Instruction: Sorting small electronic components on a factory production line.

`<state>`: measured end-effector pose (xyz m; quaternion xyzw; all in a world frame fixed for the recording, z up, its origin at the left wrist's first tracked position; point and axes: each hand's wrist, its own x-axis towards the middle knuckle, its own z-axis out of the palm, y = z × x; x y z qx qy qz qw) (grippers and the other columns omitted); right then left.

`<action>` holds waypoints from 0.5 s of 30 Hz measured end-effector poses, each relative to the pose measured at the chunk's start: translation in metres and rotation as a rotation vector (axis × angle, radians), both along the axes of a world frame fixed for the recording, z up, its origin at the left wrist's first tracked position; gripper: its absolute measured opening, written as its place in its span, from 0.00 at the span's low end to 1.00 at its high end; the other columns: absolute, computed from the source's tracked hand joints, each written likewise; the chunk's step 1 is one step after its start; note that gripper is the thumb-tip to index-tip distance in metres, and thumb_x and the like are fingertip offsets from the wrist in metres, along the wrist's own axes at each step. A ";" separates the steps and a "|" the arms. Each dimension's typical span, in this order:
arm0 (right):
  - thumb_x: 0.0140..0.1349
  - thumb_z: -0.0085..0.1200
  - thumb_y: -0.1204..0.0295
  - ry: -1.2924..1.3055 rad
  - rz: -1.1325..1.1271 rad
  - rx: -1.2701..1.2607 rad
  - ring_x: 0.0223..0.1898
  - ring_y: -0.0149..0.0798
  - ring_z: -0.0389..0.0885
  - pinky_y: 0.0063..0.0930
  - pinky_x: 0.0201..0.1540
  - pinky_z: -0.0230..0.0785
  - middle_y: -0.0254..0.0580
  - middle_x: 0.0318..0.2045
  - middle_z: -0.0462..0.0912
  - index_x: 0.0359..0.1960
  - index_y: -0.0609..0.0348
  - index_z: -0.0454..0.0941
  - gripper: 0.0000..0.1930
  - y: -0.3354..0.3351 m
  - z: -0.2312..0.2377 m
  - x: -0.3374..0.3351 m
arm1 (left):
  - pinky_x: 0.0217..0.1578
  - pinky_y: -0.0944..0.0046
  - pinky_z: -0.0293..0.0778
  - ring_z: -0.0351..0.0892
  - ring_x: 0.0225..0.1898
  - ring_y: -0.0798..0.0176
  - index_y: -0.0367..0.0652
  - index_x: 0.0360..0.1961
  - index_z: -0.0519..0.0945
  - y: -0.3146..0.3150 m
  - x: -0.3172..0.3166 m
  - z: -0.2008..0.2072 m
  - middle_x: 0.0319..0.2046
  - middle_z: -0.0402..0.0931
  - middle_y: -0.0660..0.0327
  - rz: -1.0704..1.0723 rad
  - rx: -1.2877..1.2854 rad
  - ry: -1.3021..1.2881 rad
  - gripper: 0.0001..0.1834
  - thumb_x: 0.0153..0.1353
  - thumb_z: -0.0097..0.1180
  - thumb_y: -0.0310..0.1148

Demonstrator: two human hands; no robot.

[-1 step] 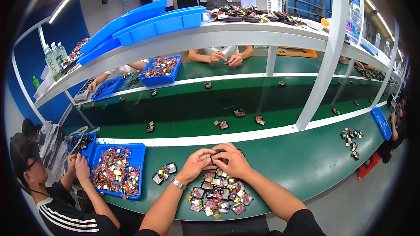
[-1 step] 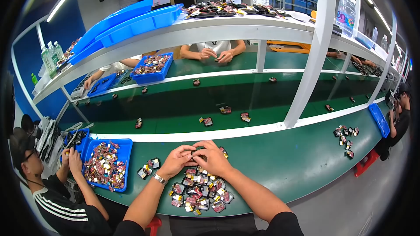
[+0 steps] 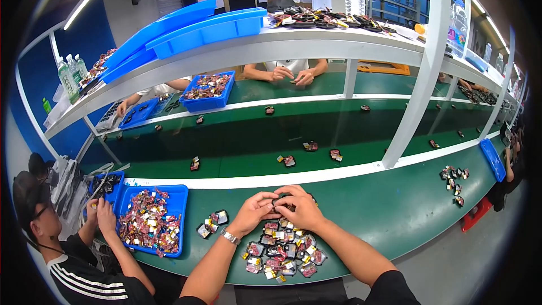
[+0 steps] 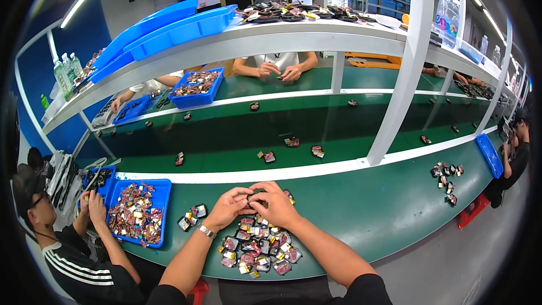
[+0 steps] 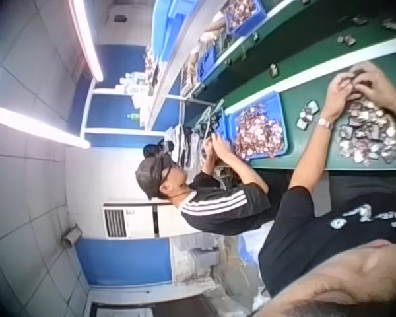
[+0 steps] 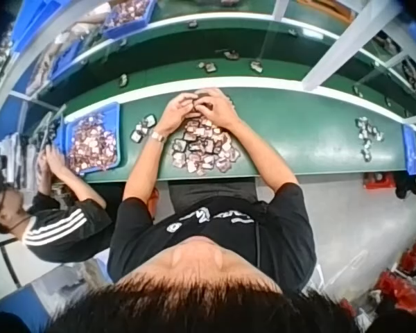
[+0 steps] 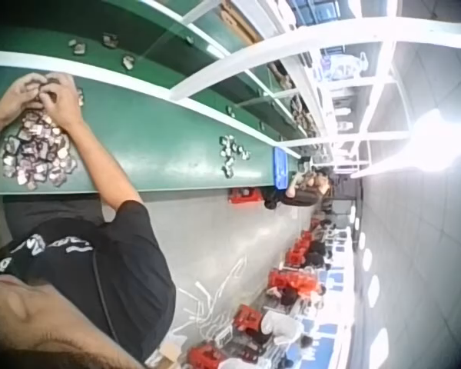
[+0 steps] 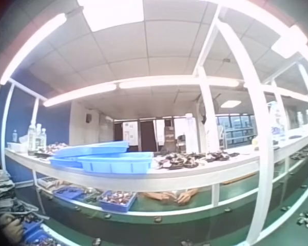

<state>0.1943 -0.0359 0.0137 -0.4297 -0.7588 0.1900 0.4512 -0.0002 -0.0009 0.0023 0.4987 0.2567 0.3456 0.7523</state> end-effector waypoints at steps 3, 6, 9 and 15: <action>0.53 0.61 0.73 0.018 -0.023 -0.038 0.54 0.46 0.73 0.37 0.56 0.67 0.41 0.47 0.79 0.33 0.56 0.84 0.06 -0.002 -0.001 -0.004 | 0.52 0.61 0.79 0.77 0.51 0.63 0.37 0.56 0.68 0.000 -0.002 -0.001 0.51 0.75 0.55 0.003 0.014 0.022 0.15 0.69 0.45 0.25; 0.53 0.61 0.73 0.005 -0.048 -0.037 0.53 0.46 0.73 0.37 0.56 0.67 0.40 0.47 0.80 0.34 0.55 0.85 0.07 -0.003 -0.001 -0.006 | 0.52 0.61 0.79 0.78 0.51 0.62 0.37 0.56 0.68 0.002 -0.003 -0.005 0.50 0.75 0.54 0.000 -0.004 0.019 0.15 0.69 0.46 0.24; 0.53 0.63 0.73 0.029 -0.074 -0.084 0.54 0.44 0.74 0.36 0.57 0.67 0.39 0.48 0.81 0.36 0.53 0.86 0.08 -0.002 -0.008 -0.009 | 0.50 0.61 0.80 0.80 0.48 0.61 0.36 0.55 0.69 0.000 0.001 -0.006 0.47 0.76 0.55 0.050 0.005 -0.012 0.15 0.68 0.49 0.25; 0.52 0.62 0.74 0.070 -0.058 -0.078 0.56 0.46 0.74 0.38 0.59 0.66 0.40 0.50 0.81 0.36 0.54 0.86 0.08 -0.002 -0.009 -0.012 | 0.49 0.60 0.81 0.80 0.48 0.60 0.34 0.52 0.69 0.000 -0.001 -0.009 0.45 0.77 0.52 0.087 0.031 -0.007 0.13 0.67 0.49 0.23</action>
